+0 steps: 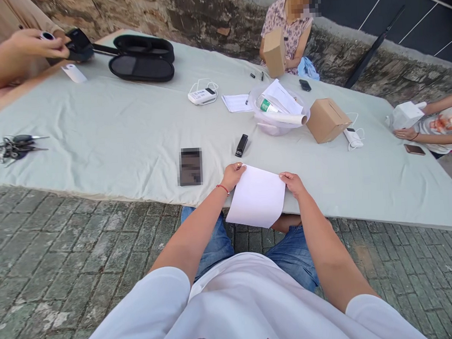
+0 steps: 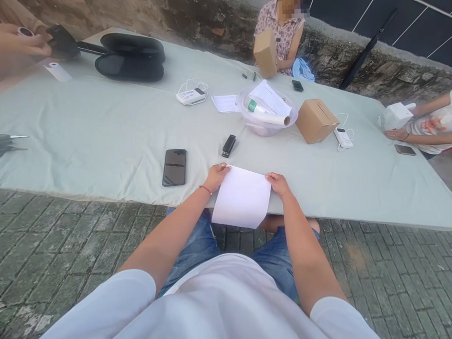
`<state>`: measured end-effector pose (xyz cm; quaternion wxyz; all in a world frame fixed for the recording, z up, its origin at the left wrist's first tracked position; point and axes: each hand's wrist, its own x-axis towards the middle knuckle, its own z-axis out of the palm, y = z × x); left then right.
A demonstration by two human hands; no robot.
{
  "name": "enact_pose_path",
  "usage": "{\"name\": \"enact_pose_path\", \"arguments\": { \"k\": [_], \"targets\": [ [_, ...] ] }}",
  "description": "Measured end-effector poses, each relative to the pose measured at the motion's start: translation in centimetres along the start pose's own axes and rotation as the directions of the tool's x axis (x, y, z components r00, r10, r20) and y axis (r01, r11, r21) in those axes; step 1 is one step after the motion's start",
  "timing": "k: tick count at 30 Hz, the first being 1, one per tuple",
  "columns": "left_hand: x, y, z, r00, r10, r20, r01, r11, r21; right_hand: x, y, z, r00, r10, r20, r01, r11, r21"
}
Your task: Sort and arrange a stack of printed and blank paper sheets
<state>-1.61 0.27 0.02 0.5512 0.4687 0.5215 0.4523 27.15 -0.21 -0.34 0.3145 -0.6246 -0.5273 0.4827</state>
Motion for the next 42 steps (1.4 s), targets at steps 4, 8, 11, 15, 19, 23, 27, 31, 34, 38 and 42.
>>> {"name": "enact_pose_path", "arguments": {
  "k": [4, 8, 11, 15, 19, 23, 27, 31, 34, 38, 42],
  "targets": [
    [0.18, -0.25, -0.31, 0.999, -0.013, 0.040, 0.015, 0.998, -0.059, -0.06, -0.17, 0.05, 1.000, 0.000, 0.012, 0.000, 1.000, -0.002],
    [0.05, -0.23, -0.29, 1.000, -0.001, 0.003, 0.001, 0.999, 0.040, -0.07, -0.16, 0.13, 1.000, -0.006, 0.003, 0.006, 1.000, -0.001],
    [-0.11, -0.11, -0.17, 0.999, 0.020, -0.031, -0.016, 0.992, 0.129, -0.05, -0.02, 0.15, 1.000, -0.018, -0.005, 0.018, 1.000, 0.003],
    [-0.21, 0.08, -0.15, 0.998, 0.029, -0.049, -0.023, 0.992, 0.125, -0.07, 0.09, 0.14, 1.000, -0.020, -0.002, 0.020, 1.000, -0.016],
    [-0.24, 0.19, -0.25, 0.997, 0.054, -0.046, -0.048, 0.991, 0.125, -0.11, 0.19, 0.13, 1.000, -0.021, -0.006, 0.020, 1.000, -0.022],
    [-0.23, 0.13, -0.34, 0.994, 0.095, -0.056, -0.085, 0.984, 0.157, -0.15, 0.30, 0.15, 1.000, -0.027, -0.003, 0.027, 1.000, -0.006],
    [-0.23, 0.06, -0.48, 0.995, 0.100, -0.029, -0.094, 0.983, 0.159, -0.29, 0.28, 0.18, 0.999, -0.046, 0.001, 0.046, 0.999, 0.000],
    [-0.36, 0.20, -0.57, 0.997, 0.076, -0.022, -0.072, 0.986, 0.147, -0.49, 0.16, 0.21, 0.999, -0.053, 0.008, 0.054, 0.999, 0.000],
    [-0.49, 0.42, -0.59, 0.996, 0.084, -0.006, -0.082, 0.987, 0.142, -0.59, 0.10, 0.21, 0.998, -0.056, 0.011, 0.056, 0.998, -0.008],
    [-0.47, 0.49, -0.62, 0.994, 0.105, 0.009, -0.106, 0.985, 0.135, -0.56, 0.15, 0.18, 0.998, -0.058, 0.014, 0.057, 0.998, 0.005],
    [-0.37, 0.31, -0.68, 0.993, 0.116, 0.018, -0.117, 0.985, 0.123, -0.54, 0.18, 0.17, 0.999, -0.050, 0.013, 0.050, 0.999, 0.003]
  ]
}}
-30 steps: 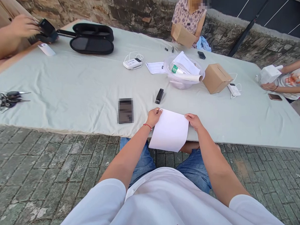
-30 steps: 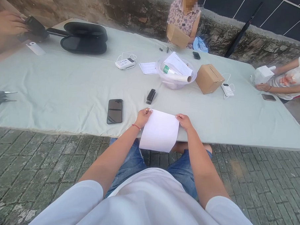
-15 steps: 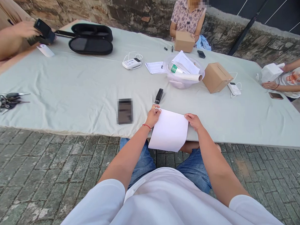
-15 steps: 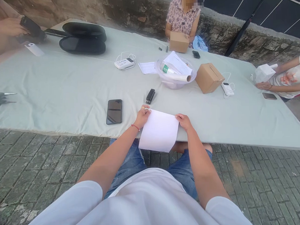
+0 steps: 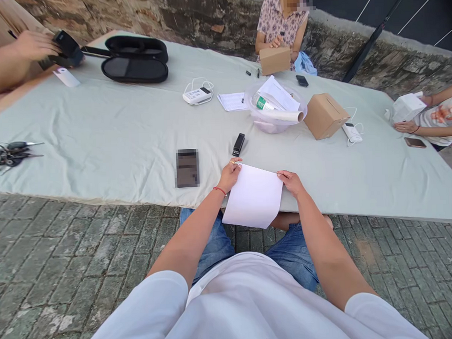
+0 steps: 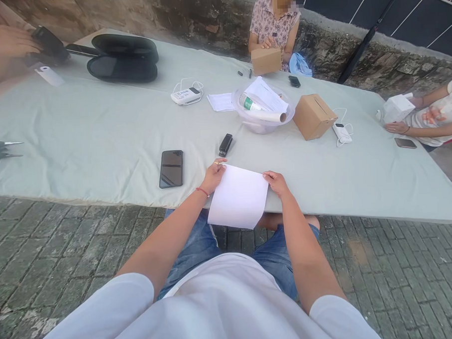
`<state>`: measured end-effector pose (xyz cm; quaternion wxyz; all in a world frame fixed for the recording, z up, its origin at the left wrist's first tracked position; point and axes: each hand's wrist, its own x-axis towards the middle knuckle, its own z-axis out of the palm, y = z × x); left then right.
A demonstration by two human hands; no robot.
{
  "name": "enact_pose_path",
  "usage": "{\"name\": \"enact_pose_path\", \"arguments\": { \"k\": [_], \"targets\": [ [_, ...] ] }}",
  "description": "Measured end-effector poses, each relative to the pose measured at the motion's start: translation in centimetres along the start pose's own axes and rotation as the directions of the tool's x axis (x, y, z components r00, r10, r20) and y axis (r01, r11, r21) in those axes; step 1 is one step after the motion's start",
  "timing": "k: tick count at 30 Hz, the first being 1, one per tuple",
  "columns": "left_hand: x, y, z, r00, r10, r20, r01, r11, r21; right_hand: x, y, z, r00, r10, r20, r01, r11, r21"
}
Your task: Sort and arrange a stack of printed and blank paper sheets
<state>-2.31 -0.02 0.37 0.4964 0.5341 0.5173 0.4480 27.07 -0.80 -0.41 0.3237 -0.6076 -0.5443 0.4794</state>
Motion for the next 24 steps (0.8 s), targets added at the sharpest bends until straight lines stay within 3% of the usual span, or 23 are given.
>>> {"name": "enact_pose_path", "arguments": {
  "k": [24],
  "targets": [
    [-0.24, 0.02, 0.01, 0.998, -0.065, -0.015, 0.065, 0.998, 0.016, -0.34, -0.35, -0.03, 0.999, -0.027, 0.026, 0.028, 1.000, -0.012]
  ]
}}
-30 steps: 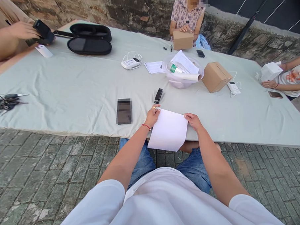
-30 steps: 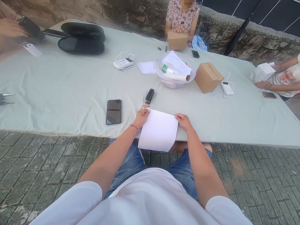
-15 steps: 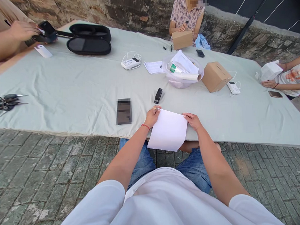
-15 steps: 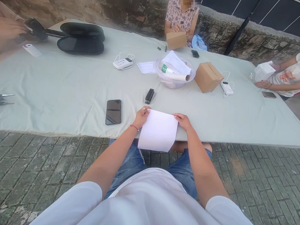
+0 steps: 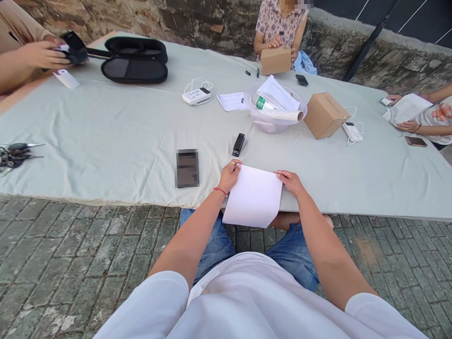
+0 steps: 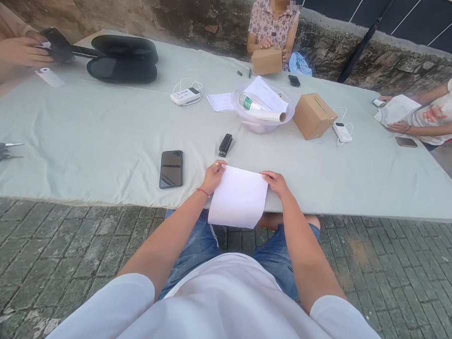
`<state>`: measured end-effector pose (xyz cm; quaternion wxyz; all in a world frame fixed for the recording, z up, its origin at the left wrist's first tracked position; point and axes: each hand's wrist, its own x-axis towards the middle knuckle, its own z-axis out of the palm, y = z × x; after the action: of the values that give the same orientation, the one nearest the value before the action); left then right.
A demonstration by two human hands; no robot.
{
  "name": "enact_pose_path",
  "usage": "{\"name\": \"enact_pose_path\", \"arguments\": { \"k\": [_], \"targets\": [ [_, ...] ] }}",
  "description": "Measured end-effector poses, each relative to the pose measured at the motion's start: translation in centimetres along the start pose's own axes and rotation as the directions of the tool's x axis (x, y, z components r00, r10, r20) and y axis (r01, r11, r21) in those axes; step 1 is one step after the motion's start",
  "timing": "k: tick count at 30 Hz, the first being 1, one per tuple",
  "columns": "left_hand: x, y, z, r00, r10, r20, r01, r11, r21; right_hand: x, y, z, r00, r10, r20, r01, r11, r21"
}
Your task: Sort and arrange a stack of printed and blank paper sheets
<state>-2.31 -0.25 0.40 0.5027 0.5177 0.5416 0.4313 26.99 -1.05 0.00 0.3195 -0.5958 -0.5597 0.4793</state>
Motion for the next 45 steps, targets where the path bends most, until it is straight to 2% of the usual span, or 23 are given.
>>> {"name": "enact_pose_path", "arguments": {
  "k": [9, 19, 25, 31, 34, 36, 39, 42, 45],
  "targets": [
    [0.0, 0.1, 0.1, 1.000, 0.002, 0.003, -0.002, 1.000, 0.029, -0.1, -0.2, 0.1, 1.000, 0.005, -0.006, -0.005, 1.000, 0.017],
    [-0.1, 0.5, 0.1, 0.997, 0.060, -0.041, -0.056, 0.994, 0.098, 0.1, -0.1, 0.3, 0.999, 0.029, -0.034, -0.030, 0.998, -0.050],
    [0.0, 0.2, 0.2, 0.998, 0.056, -0.040, -0.053, 0.996, 0.070, 0.2, 0.2, 0.2, 0.999, 0.031, -0.040, -0.033, 0.999, -0.039],
    [0.2, -0.1, 0.0, 0.998, 0.056, 0.005, -0.056, 0.998, -0.037, 0.2, 0.4, 0.3, 0.999, 0.014, -0.034, -0.015, 0.999, -0.028],
    [0.2, -0.1, -0.1, 0.998, 0.057, 0.020, -0.056, 0.997, -0.053, 0.3, 0.2, -0.1, 0.999, 0.043, -0.014, -0.044, 0.998, -0.040],
    [0.2, 0.0, -0.1, 0.998, 0.061, 0.023, -0.059, 0.997, -0.050, 0.7, -0.5, -0.4, 0.995, 0.090, 0.037, -0.086, 0.993, -0.085],
    [0.2, 0.2, -0.1, 0.998, 0.052, 0.021, -0.051, 0.998, -0.046, 1.7, -2.7, -0.3, 0.994, 0.105, 0.036, -0.090, 0.953, -0.291],
    [0.2, 0.3, -0.2, 0.999, 0.028, 0.021, -0.027, 0.999, -0.033, 3.0, -5.5, 1.2, 0.999, -0.029, -0.017, 0.016, 0.862, -0.506],
    [0.1, 0.3, -0.2, 0.999, 0.033, 0.016, -0.033, 0.999, -0.025, 4.2, -7.8, 4.1, 0.990, -0.099, 0.100, 0.137, 0.838, -0.528]
  ]
}}
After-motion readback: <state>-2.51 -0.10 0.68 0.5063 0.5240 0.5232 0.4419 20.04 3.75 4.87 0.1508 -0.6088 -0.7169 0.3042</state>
